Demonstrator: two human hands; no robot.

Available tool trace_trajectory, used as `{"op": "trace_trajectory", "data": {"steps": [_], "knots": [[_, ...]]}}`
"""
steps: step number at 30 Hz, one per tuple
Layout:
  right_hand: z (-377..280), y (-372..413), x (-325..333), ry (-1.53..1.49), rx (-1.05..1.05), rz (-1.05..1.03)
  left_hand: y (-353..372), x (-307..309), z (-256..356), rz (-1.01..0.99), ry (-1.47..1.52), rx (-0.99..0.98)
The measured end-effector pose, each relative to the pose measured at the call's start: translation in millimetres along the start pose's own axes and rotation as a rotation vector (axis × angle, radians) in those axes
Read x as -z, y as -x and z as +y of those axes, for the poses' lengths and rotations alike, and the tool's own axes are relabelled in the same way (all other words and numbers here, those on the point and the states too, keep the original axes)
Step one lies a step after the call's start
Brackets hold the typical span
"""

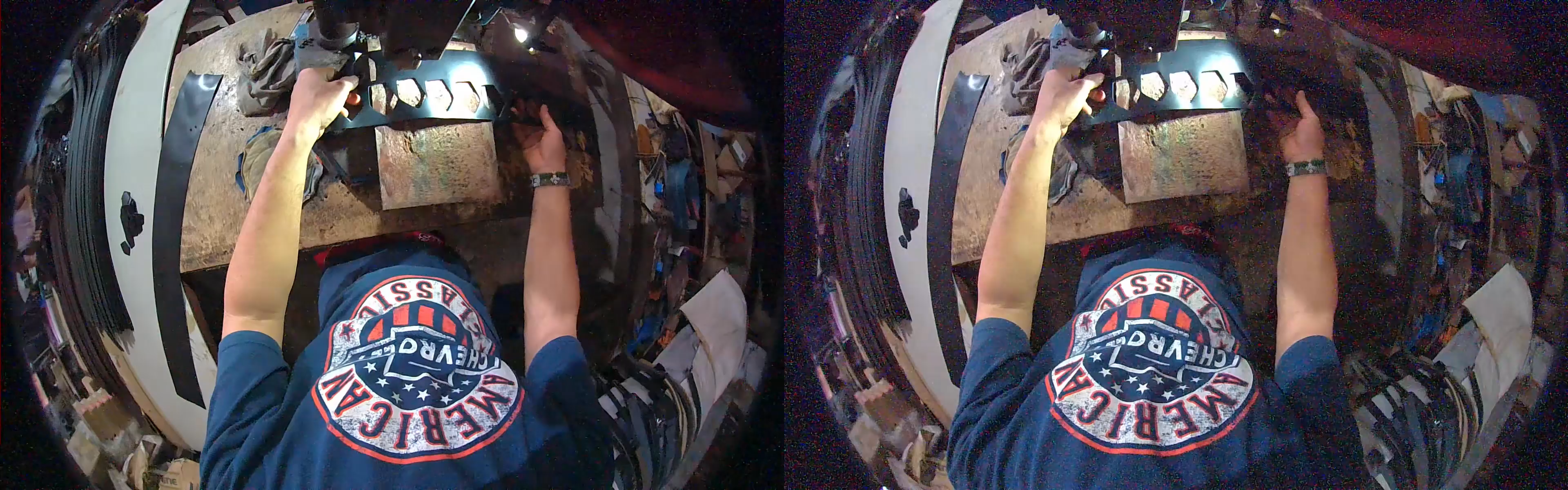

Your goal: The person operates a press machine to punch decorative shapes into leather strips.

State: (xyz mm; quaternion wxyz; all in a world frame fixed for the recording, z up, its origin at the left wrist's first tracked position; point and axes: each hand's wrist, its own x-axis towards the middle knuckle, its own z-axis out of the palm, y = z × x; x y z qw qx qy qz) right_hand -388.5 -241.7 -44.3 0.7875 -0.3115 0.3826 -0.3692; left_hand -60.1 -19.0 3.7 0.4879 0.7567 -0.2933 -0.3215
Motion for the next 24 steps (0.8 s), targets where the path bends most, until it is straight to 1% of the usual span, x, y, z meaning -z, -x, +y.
{"op": "trace_trajectory", "data": {"steps": [4,7,10,13,14,16,19,22,24], "knots": [[-1.7,18.6,8.5,-0.025,-0.021,-0.021,6.5,0.9,9.5,0.004,-0.014,0.0],[-7.9,61.8,-10.6,0.263,-0.083,0.234,6.4,-1.6,6.8,0.032,0.043,-0.029],[-9.7,78.1,-14.5,1.101,0.104,0.395,2.4,-2.0,2.5,0.039,-0.005,-0.005],[-20.3,98.4,-61.7,0.914,0.362,0.214,3.3,-0.1,5.9,0.021,-0.02,0.039],[-22.6,100.7,-77.5,0.793,0.416,0.116,3.3,0.1,8.6,0.012,-0.026,0.06],[-26.5,94.9,-107.7,0.548,0.522,-0.085,-0.3,-0.6,2.6,0.01,-0.009,0.034],[-31.4,80.2,-134.9,0.229,0.451,-0.223,-2.6,-0.8,0.1,0.013,0.004,0.029],[-29.2,59.4,-133.8,0.13,0.46,-0.354,-4.9,-1.5,-7.5,0.011,0.0,0.005],[-29.5,54.0,-134.4,0.083,0.462,-0.392,-5.2,-1.7,-6.9,0.016,-0.012,-0.002]]}}
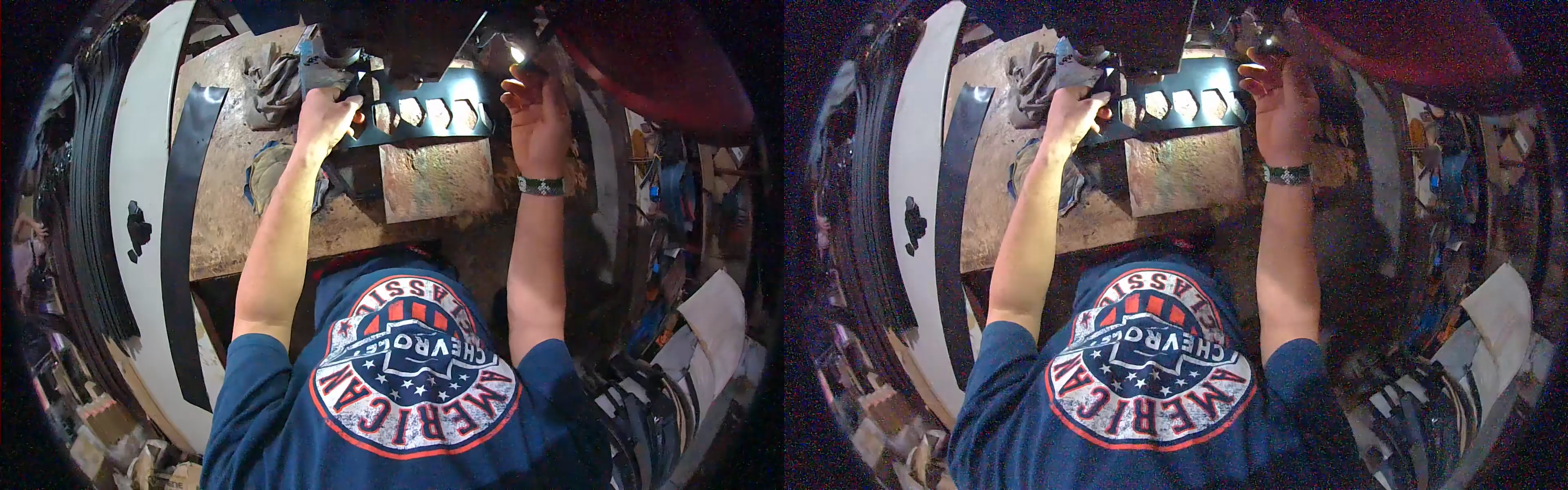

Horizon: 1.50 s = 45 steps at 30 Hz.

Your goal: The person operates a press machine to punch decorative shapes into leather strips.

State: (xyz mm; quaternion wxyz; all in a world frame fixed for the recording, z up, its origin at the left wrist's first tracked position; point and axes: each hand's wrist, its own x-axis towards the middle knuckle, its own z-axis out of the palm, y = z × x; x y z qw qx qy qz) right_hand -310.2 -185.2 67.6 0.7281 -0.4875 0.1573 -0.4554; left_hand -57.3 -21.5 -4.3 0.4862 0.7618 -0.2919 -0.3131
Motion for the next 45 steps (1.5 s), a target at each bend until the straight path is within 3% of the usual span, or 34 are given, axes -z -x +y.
{"op": "trace_trajectory", "data": {"steps": [7,10,13,16,19,20,22,25,28,37,39,41,42,43,45], "knots": [[12.6,-12.7,4.5,-0.093,0.0,0.033,8.4,3.2,14.6,0.006,-0.025,0.059],[25.3,-24.1,16.3,0.043,-0.089,0.199,4.0,3.4,11.0,0.013,-0.031,0.093],[22.0,-23.9,-11.4,0.173,-0.094,0.428,1.5,1.3,3.8,0.006,0.006,0.07],[20.5,-9.5,1.6,0.125,-0.167,0.331,-1.0,2.2,-0.1,0.011,-0.011,0.067],[17.1,8.2,-11.5,0.053,-0.211,0.407,-5.1,-1.2,-7.6,0.009,-0.04,0.046],[14.7,19.5,-7.0,0.119,-0.229,0.289,-5.4,-1.2,-7.7,0.007,-0.019,0.038],[12.4,46.5,-15.9,0.205,-0.36,0.324,4.0,3.6,7.3,-0.003,-0.037,0.075],[1.8,92.2,-28.7,0.298,-0.572,0.25,30.6,3.9,8.1,-0.124,0.291,0.052],[2.9,133.7,-33.3,0.354,-0.74,0.262,77.5,3.5,5.6,-0.188,0.292,0.13],[-5.1,157.9,-26.7,0.358,-0.853,0.385,159.3,-13.2,-0.8,-0.299,0.495,0.35],[-2.5,161.6,-20.9,0.331,-0.857,0.43,165.3,-12.3,-0.5,-0.298,0.326,0.256],[4.2,166.0,-13.3,0.295,-0.836,0.483,167.4,1.3,16.0,-0.304,-0.285,0.186],[7.5,168.3,-11.9,0.265,-0.804,0.492,170.2,-6.9,14.3,-0.002,-0.269,-0.001],[11.6,171.4,-12.1,0.235,-0.774,0.5,163.9,-5.8,22.1,0.067,-0.294,0.008],[19.0,178.8,-11.6,0.171,-0.735,0.508,141.6,-9.0,35.8,0.237,-0.434,-0.233]]}}
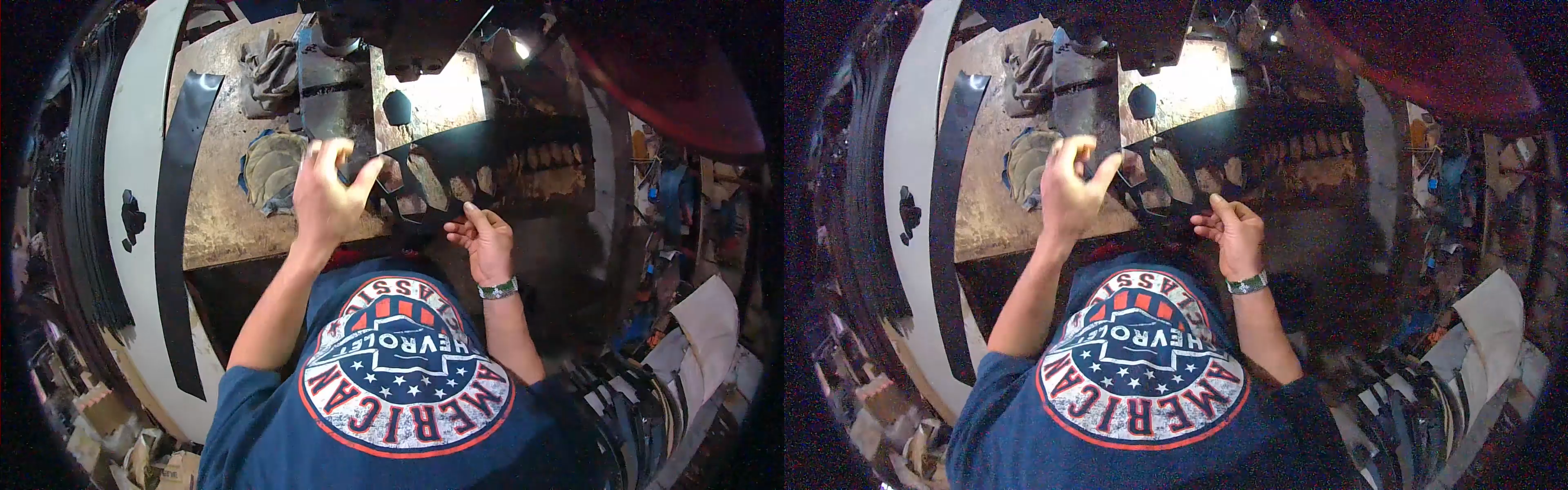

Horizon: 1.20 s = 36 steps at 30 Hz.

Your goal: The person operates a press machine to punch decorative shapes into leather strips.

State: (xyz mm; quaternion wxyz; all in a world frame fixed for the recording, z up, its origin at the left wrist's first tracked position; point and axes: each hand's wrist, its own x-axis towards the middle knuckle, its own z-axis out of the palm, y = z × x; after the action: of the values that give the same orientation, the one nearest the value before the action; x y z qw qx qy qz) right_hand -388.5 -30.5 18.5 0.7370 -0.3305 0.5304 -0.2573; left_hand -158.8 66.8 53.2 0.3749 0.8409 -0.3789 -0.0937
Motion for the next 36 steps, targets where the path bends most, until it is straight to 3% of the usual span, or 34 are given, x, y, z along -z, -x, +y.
{"op": "trace_trajectory", "data": {"steps": [2,4,6,9,12,14,15,17,18,19,21,24,25,26,28,29,31,32,34,36], "knots": [[6.7,0.6,1.6,-0.057,0.006,-0.035,-29.0,-24.7,-6.0,0.178,-0.042,-0.277],[7.5,0.0,0.6,-0.077,-0.012,-0.063,-49.6,-43.0,-6.3,0.195,-0.06,-0.344],[7.2,-0.9,1.5,-0.077,-0.019,-0.08,-59.4,-50.6,2.1,0.137,-0.127,-0.262],[7.6,-3.6,2.7,-0.049,-0.016,-0.089,-63.7,-61.6,3.8,0.204,-0.13,-0.268],[6.8,-1.2,5.5,-0.031,-0.008,-0.071,-67.2,-71.2,-10.4,0.208,0.005,-0.275],[4.9,0.1,-0.7,-0.028,-0.014,-0.072,-66.9,-77.9,-14.5,0.078,0.231,-0.092],[2.8,3.5,-4.7,0.018,0.006,-0.056,-65.9,-74.5,-11.2,0.082,0.338,-0.115],[3.4,2.6,-5.9,-0.009,-0.026,-0.04,-65.3,-72.7,-22.0,0.192,0.253,-0.115],[6.2,0.0,-4.0,-0.006,-0.018,-0.043,-64.2,-57.2,-27.2,0.271,0.181,-0.238],[5.1,1.8,-5.7,0.007,-0.021,-0.043,-52.3,-45.1,-29.2,0.214,0.425,0.122],[5.5,4.2,-7.7,-0.008,-0.022,-0.036,-33.0,12.2,-56.0,0.216,0.469,0.245],[9.7,5.8,-11.7,-0.006,0.004,-0.002,-1.6,89.0,-154.4,0.39,0.432,0.403],[9.5,9.0,-17.1,0.008,0.002,0.021,7.1,111.7,-203.1,0.556,0.379,0.342],[8.2,12.0,-22.5,0.026,0.002,0.047,17.3,145.1,-248.1,0.589,0.2,0.442],[9.8,14.0,-30.3,0.039,0.021,0.058,29.4,202.1,-313.8,0.681,0.136,0.549],[9.6,15.2,-31.7,0.05,0.03,0.063,30.9,226.0,-347.7,0.77,0.049,0.529],[14.0,8.6,-24.5,0.054,0.017,0.075,31.0,269.1,-414.0,0.764,0.213,0.578],[15.5,5.6,-18.9,0.057,0.005,0.083,31.3,287.7,-433.1,0.686,-0.017,0.662],[13.4,4.2,-7.9,0.069,-0.057,0.094,32.1,289.7,-461.5,0.889,-0.742,0.549],[6.1,6.2,-16.5,0.061,-0.097,0.117,22.1,291.7,-404.7,0.862,-0.474,0.511]]}}
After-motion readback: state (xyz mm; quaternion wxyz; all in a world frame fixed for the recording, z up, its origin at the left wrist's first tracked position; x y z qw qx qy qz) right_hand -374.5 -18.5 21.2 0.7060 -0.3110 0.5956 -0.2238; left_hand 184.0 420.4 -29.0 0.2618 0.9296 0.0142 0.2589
